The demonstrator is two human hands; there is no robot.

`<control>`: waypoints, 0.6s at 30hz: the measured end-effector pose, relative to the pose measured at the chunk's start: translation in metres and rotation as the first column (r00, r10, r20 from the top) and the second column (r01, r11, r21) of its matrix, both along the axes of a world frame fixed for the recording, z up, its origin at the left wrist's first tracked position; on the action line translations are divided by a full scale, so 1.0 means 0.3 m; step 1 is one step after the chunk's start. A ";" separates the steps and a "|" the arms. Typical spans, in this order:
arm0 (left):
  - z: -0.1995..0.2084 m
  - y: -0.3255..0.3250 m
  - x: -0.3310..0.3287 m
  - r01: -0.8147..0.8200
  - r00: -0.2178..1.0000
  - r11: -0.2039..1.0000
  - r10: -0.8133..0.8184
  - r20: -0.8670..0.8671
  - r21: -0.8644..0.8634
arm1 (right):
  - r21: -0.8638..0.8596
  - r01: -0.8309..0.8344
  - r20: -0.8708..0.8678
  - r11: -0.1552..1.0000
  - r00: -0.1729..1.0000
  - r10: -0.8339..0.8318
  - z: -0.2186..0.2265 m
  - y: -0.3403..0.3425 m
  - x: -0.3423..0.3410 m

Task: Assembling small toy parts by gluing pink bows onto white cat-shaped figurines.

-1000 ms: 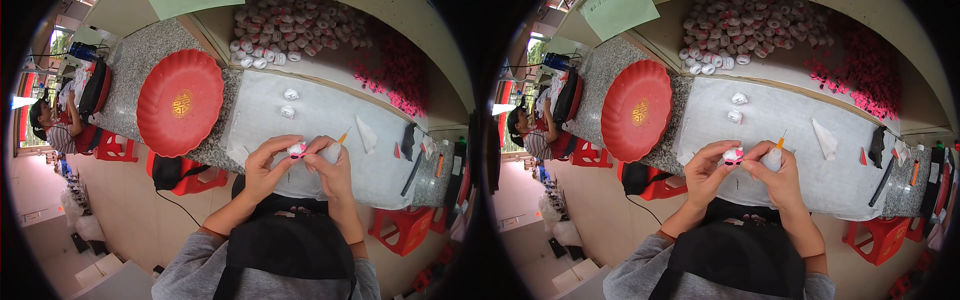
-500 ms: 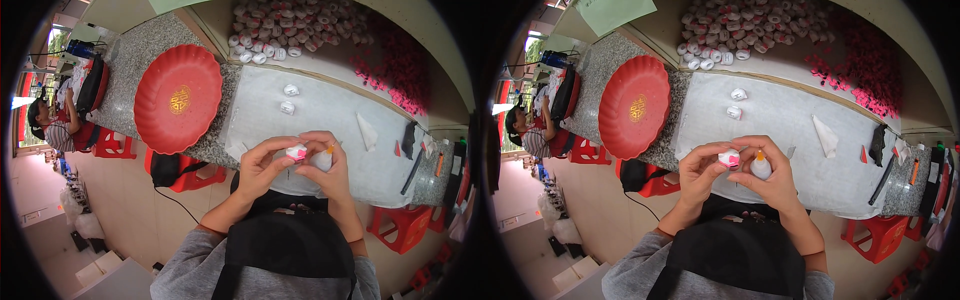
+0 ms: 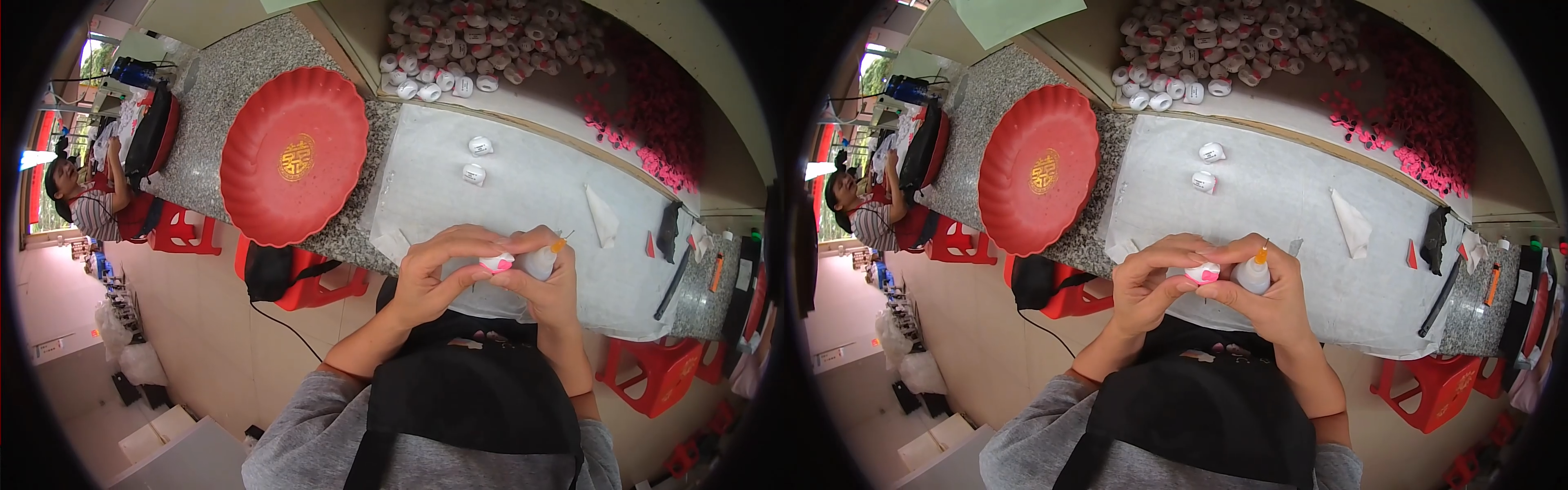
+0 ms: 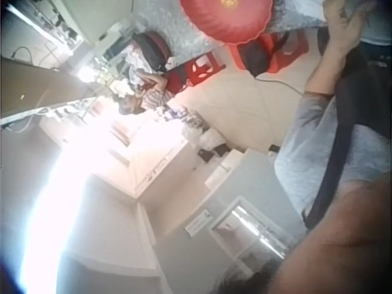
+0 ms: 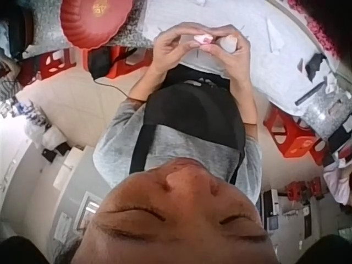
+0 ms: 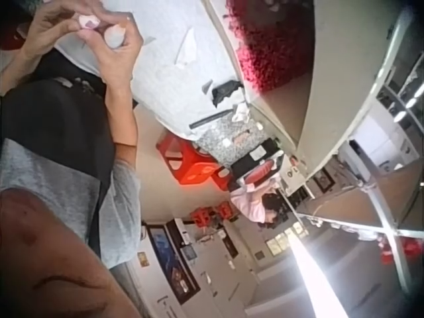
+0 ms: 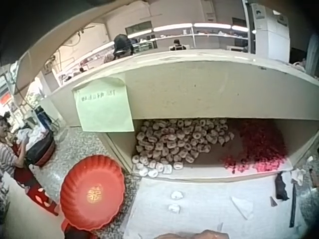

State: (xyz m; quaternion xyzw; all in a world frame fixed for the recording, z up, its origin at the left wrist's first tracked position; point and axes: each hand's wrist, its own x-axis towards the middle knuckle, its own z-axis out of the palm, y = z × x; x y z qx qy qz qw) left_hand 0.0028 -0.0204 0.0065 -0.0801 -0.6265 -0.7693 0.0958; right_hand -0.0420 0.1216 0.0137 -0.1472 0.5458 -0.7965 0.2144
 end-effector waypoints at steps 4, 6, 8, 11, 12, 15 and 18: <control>-0.007 -0.003 -0.001 -0.012 1.000 1.000 0.012 -0.004 -0.029 | -0.012 -0.005 0.002 1.000 1.000 0.005 -0.001 -0.002 0.001; -0.013 -0.003 -0.003 -0.004 0.999 1.000 0.004 -0.049 -0.011 | -0.009 -0.008 -0.005 1.000 1.000 0.008 0.000 -0.002 0.001; -0.012 -0.002 0.001 -0.003 0.999 1.000 0.003 -0.035 -0.016 | -0.006 -0.009 -0.012 1.000 1.000 0.009 0.001 -0.002 0.002; -0.013 -0.001 0.000 0.000 1.000 1.000 0.000 -0.027 -0.017 | -0.029 0.000 0.003 1.000 1.000 0.000 0.003 -0.005 0.006; -0.014 -0.001 0.000 0.000 0.999 1.000 -0.001 -0.033 -0.013 | -0.028 0.004 -0.001 1.000 1.000 -0.004 0.003 -0.006 0.005; -0.018 -0.002 0.001 0.007 1.000 1.000 -0.007 -0.019 -0.018 | -0.029 0.006 -0.002 1.000 1.000 -0.006 -0.004 -0.004 0.006; -0.010 0.001 0.000 0.010 1.000 1.000 -0.010 -0.007 -0.005 | -0.031 0.003 0.013 1.000 1.000 -0.003 -0.001 -0.003 0.004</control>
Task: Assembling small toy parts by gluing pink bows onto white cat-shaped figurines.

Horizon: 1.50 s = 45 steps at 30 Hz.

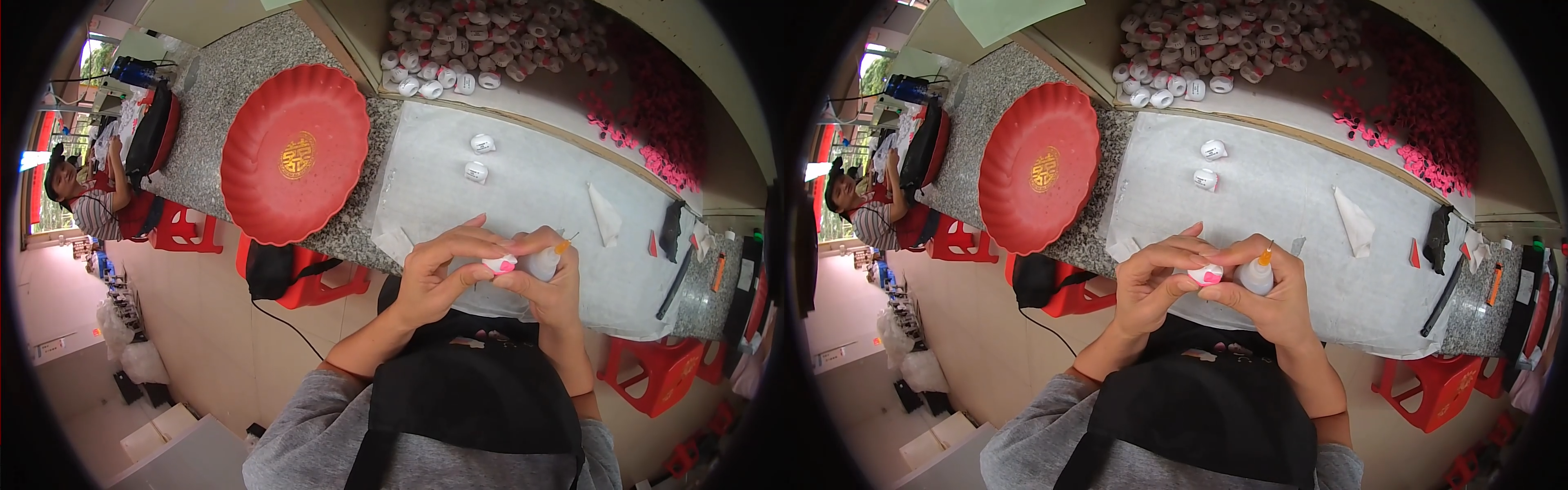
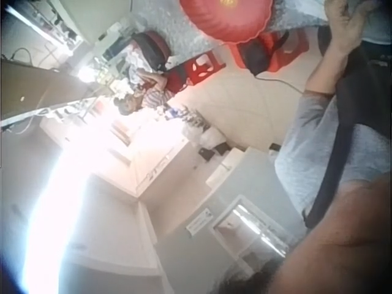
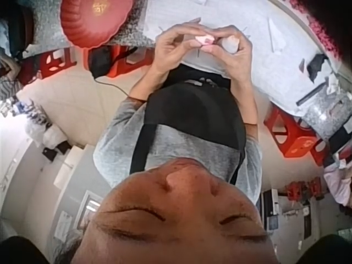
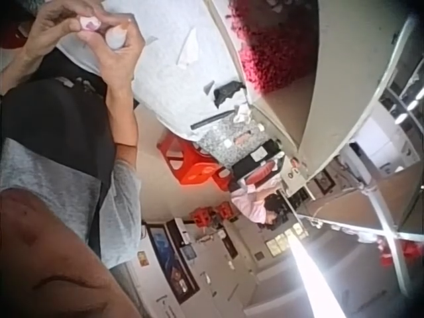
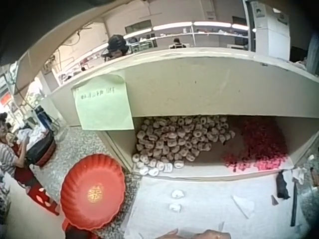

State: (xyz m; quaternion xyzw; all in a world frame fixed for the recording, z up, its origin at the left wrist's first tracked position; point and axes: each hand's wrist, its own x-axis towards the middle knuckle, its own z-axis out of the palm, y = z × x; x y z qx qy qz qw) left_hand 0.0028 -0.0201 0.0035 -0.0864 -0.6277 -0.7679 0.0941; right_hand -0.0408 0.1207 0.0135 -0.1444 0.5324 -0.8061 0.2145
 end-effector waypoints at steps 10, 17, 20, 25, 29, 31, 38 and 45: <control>-0.004 -0.011 -0.005 0.073 0.996 0.992 -0.078 0.041 0.106 | 0.061 -0.019 -0.002 0.998 1.000 0.019 0.011 -0.003 0.000; -0.008 -0.002 -0.001 0.046 0.998 0.991 -0.049 0.026 0.125 | 0.020 -0.009 -0.013 1.000 1.000 0.009 -0.005 0.002 0.007; -0.006 -0.002 -0.003 0.045 0.999 0.992 -0.048 0.025 0.122 | -0.006 0.015 0.016 1.000 1.000 -0.014 -0.014 -0.003 0.013; -0.023 -0.002 0.001 0.016 0.999 0.982 -0.023 0.038 0.188 | 0.024 -0.009 0.077 1.000 0.997 0.007 -0.001 -0.007 0.010; -0.019 -0.002 -0.003 0.045 0.999 0.987 -0.047 0.013 0.152 | 0.004 0.001 0.056 1.000 0.998 -0.001 -0.008 -0.005 0.012; -0.016 0.001 -0.001 0.041 0.999 0.988 -0.043 0.010 0.147 | -0.012 0.013 0.084 1.000 0.996 -0.012 -0.004 -0.009 0.010; -0.041 -0.002 -0.002 0.080 0.996 0.955 -0.090 0.020 0.286 | -0.011 -0.026 0.052 1.000 0.998 0.026 0.004 -0.008 0.006; -0.034 0.026 0.005 -0.014 1.000 0.990 0.013 0.011 0.139 | -0.017 0.014 0.073 1.000 0.997 -0.013 -0.020 -0.001 0.006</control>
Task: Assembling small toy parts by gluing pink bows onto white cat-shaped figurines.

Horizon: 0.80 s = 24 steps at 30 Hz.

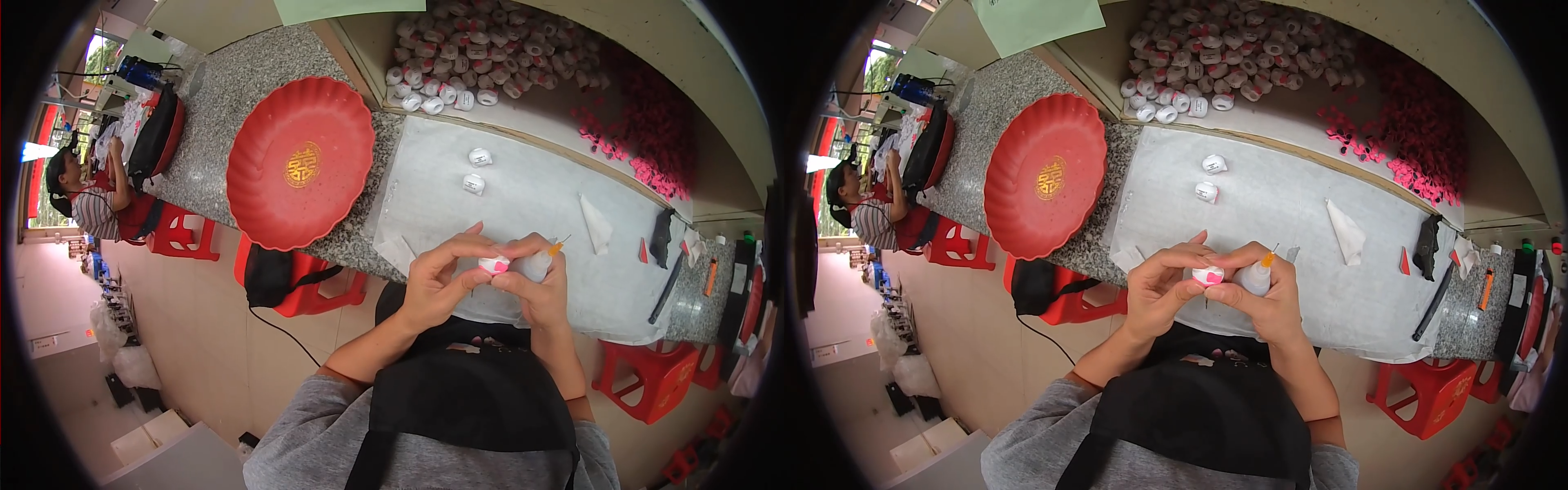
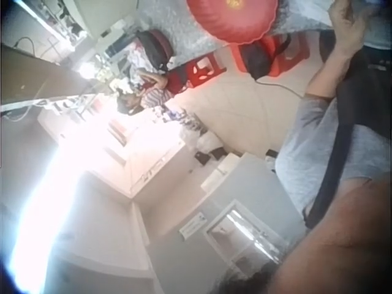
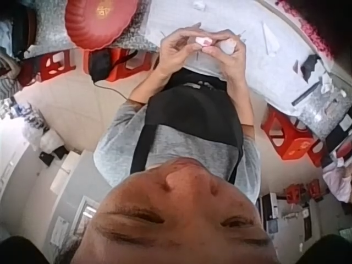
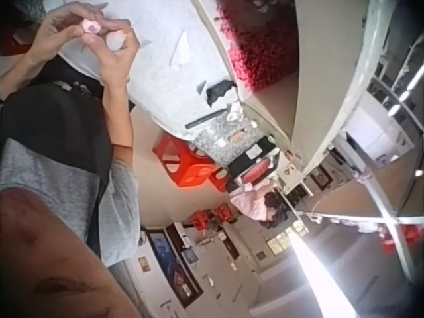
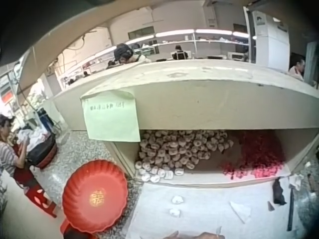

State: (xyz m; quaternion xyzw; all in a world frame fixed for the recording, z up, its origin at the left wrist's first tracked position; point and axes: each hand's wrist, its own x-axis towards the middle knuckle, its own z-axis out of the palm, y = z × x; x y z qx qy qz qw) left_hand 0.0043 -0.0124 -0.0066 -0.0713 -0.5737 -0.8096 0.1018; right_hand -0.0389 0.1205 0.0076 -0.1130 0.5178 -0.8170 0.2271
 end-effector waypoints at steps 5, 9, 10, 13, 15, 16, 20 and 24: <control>0.022 -0.015 -0.080 -0.003 0.999 0.976 0.010 0.031 -0.216 | 0.119 -0.016 0.097 0.993 0.995 0.005 0.007 0.019 -0.043; 0.041 -0.041 -0.208 -0.127 0.986 0.492 -0.029 -0.162 -0.861 | 0.258 0.281 -0.103 0.924 0.959 -0.263 0.015 0.085 -0.076; 0.031 -0.043 -0.236 -0.164 0.974 0.376 -0.088 -0.211 -0.912 | 0.257 0.289 -0.088 0.922 0.957 -0.275 0.008 0.114 -0.080; 0.025 -0.031 -0.298 -0.252 0.950 0.360 -0.085 -0.301 -0.898 | 0.265 0.306 -0.073 0.914 0.952 -0.297 -0.007 0.143 -0.073; 0.028 -0.056 -0.394 -0.365 0.922 0.310 -0.010 -0.387 -0.878 | 0.259 0.324 -0.089 0.910 0.946 -0.312 -0.013 0.144 -0.068; 0.030 -0.073 -0.437 -0.471 0.880 0.247 0.067 -0.470 -0.847 | 0.259 0.321 -0.085 0.911 0.947 -0.310 -0.015 0.144 -0.064; 0.018 -0.109 -0.547 -0.565 0.813 -0.055 0.134 -0.567 -0.823 | 0.256 0.305 -0.121 0.917 0.952 -0.283 -0.007 0.138 -0.058; -0.018 -0.119 -0.570 -0.575 0.803 -0.189 0.055 -0.593 -0.796 | -0.004 0.266 -0.167 0.964 0.950 -0.263 -0.053 0.165 -0.056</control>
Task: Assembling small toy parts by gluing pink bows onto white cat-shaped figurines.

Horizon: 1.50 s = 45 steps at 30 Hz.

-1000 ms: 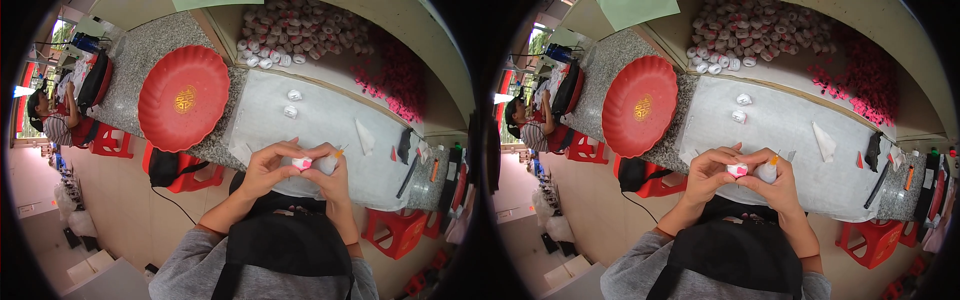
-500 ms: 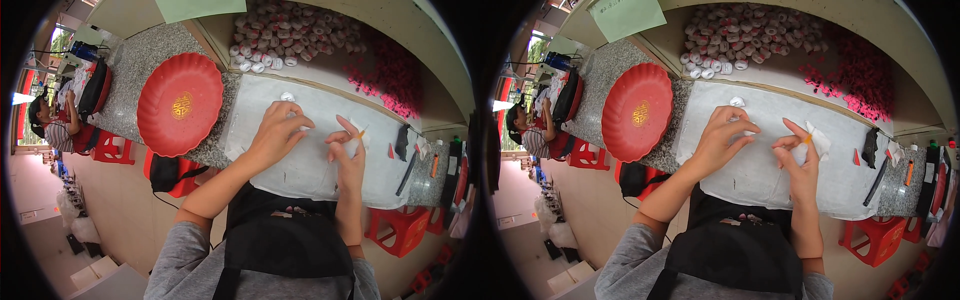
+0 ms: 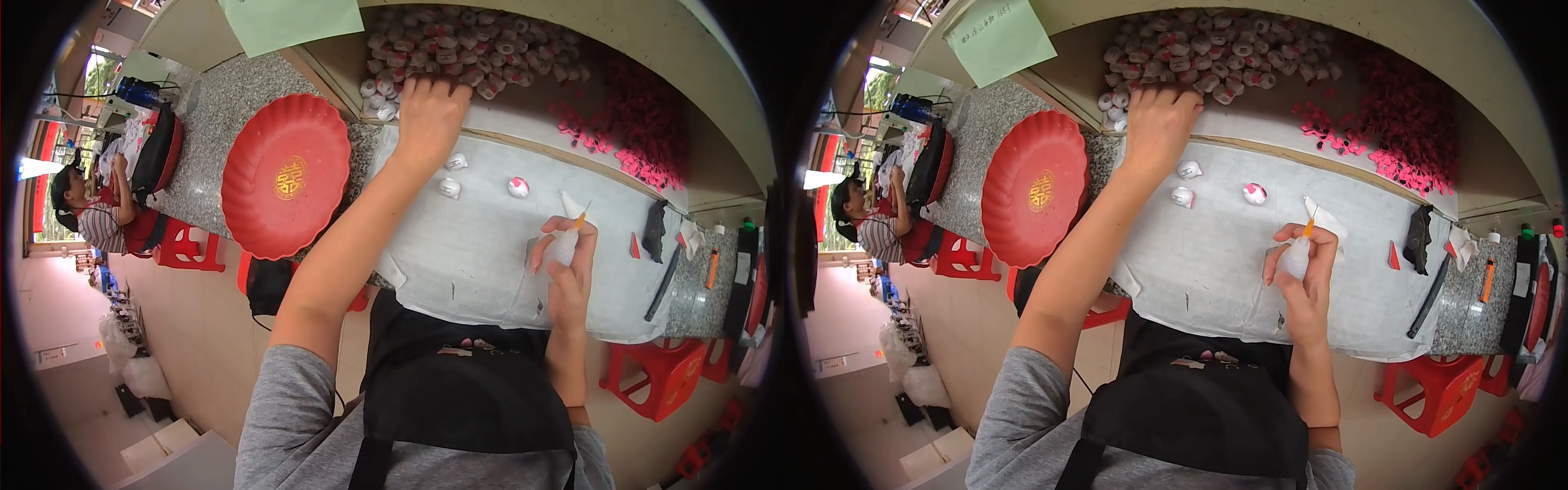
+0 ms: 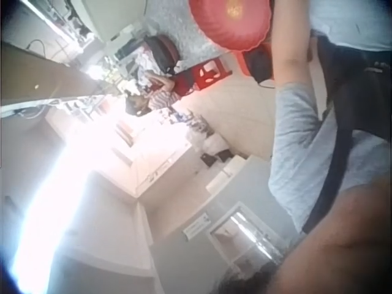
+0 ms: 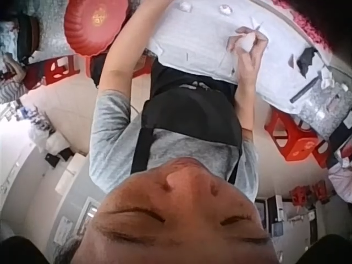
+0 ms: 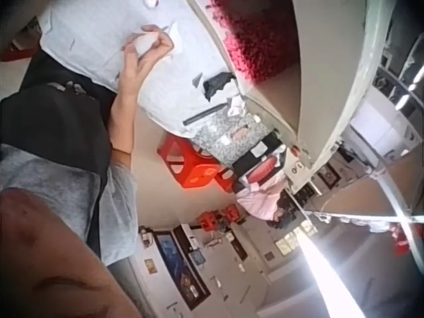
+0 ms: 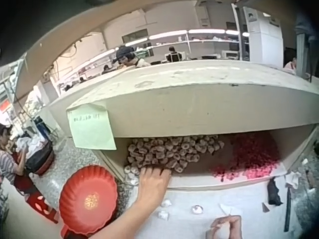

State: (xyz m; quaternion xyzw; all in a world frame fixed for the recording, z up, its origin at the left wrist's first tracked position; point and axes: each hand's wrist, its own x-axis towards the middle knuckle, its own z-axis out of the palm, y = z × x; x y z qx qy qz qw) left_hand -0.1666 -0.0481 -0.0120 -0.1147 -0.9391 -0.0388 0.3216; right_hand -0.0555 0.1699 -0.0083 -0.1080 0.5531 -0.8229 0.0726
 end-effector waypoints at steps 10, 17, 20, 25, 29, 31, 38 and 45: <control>-0.002 -0.021 0.012 0.116 0.987 0.992 -0.111 -0.114 0.041 | 0.091 -0.044 0.121 0.995 0.992 0.032 0.063 -0.019 0.015; 0.124 0.021 0.252 0.157 0.932 0.191 -0.353 -0.082 0.969 | 0.025 0.031 0.041 0.999 0.999 -0.032 0.078 -0.038 0.014; 0.096 0.033 0.384 0.028 0.876 -0.033 -0.481 -0.041 0.999 | 0.065 0.053 -0.007 0.996 0.999 -0.053 0.078 -0.026 0.025; 0.053 0.099 0.493 -0.139 0.804 -0.380 -0.582 -0.120 0.914 | -0.260 0.073 -0.033 0.963 0.996 -0.085 0.121 -0.028 0.022; 0.025 0.118 0.529 -0.091 0.839 -0.411 -0.522 -0.152 0.907 | -0.157 0.225 -0.026 0.962 0.973 -0.231 0.150 -0.071 0.038; 0.026 0.126 0.541 -0.081 0.840 -0.413 -0.518 -0.161 0.907 | -0.117 0.281 -0.131 0.953 0.946 -0.295 0.152 -0.093 0.054; 0.041 0.130 0.559 -0.119 0.864 -0.434 -0.489 -0.123 0.893 | 0.095 0.291 -0.506 0.952 0.838 -0.206 0.145 -0.093 0.103; 0.051 0.143 0.555 -0.109 0.850 -0.437 -0.506 -0.144 0.893 | 0.169 0.264 -0.561 0.950 0.818 -0.127 0.158 -0.088 0.108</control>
